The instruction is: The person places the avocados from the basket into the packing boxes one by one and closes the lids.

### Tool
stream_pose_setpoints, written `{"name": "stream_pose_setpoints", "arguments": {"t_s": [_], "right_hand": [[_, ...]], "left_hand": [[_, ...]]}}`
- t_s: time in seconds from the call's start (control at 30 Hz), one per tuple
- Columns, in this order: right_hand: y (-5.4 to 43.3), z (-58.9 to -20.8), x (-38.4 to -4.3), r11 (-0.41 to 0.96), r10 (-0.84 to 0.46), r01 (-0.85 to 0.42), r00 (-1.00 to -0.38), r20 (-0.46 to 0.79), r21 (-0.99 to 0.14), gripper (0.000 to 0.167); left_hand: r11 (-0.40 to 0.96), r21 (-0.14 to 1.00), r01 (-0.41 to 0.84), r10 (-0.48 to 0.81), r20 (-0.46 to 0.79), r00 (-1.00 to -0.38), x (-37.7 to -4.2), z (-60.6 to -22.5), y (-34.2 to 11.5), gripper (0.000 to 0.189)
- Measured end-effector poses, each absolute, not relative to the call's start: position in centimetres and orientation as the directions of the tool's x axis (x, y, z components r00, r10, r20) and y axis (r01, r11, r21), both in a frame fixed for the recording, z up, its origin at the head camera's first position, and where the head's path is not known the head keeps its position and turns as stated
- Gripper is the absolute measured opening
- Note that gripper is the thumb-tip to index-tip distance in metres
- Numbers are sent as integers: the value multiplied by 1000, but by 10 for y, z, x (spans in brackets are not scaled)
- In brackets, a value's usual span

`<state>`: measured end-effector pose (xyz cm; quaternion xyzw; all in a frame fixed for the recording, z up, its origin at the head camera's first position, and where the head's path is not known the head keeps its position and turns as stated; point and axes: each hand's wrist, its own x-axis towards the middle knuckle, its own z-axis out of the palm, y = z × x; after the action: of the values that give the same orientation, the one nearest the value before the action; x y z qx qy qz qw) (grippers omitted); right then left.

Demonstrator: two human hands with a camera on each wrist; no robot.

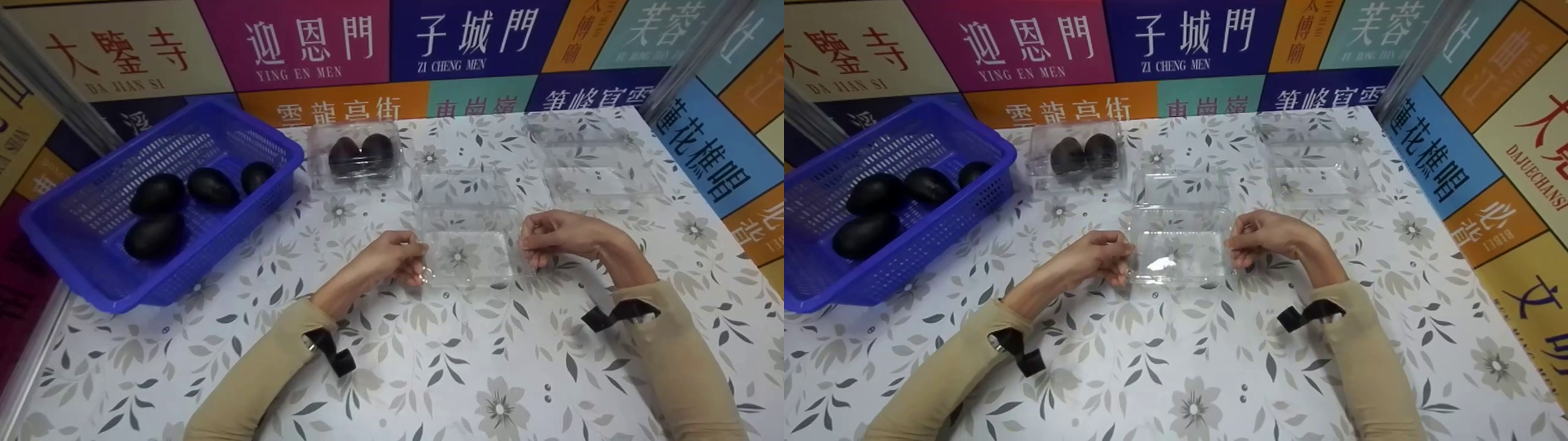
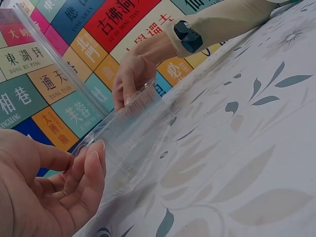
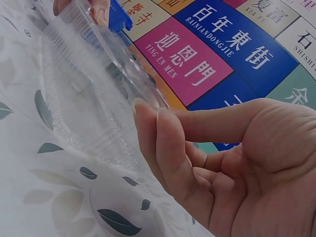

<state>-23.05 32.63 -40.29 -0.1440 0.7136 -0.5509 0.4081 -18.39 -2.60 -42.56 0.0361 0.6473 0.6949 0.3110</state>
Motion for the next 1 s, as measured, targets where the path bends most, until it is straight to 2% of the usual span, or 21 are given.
{"name": "stream_pose_setpoints", "arguments": {"t_s": [0.77, 1.0], "right_hand": [[313, -409, -219, 301, -708, 253, -587, -393, -920, 6], [308, -412, -218, 277, -745, 222, -565, -355, -935, 7]], "left_hand": [[9, 904, -427, 487, -377, -788, -158, -426, -41, 19], [15, 906, -424, 498, -375, -782, -153, -426, -48, 19]]}}
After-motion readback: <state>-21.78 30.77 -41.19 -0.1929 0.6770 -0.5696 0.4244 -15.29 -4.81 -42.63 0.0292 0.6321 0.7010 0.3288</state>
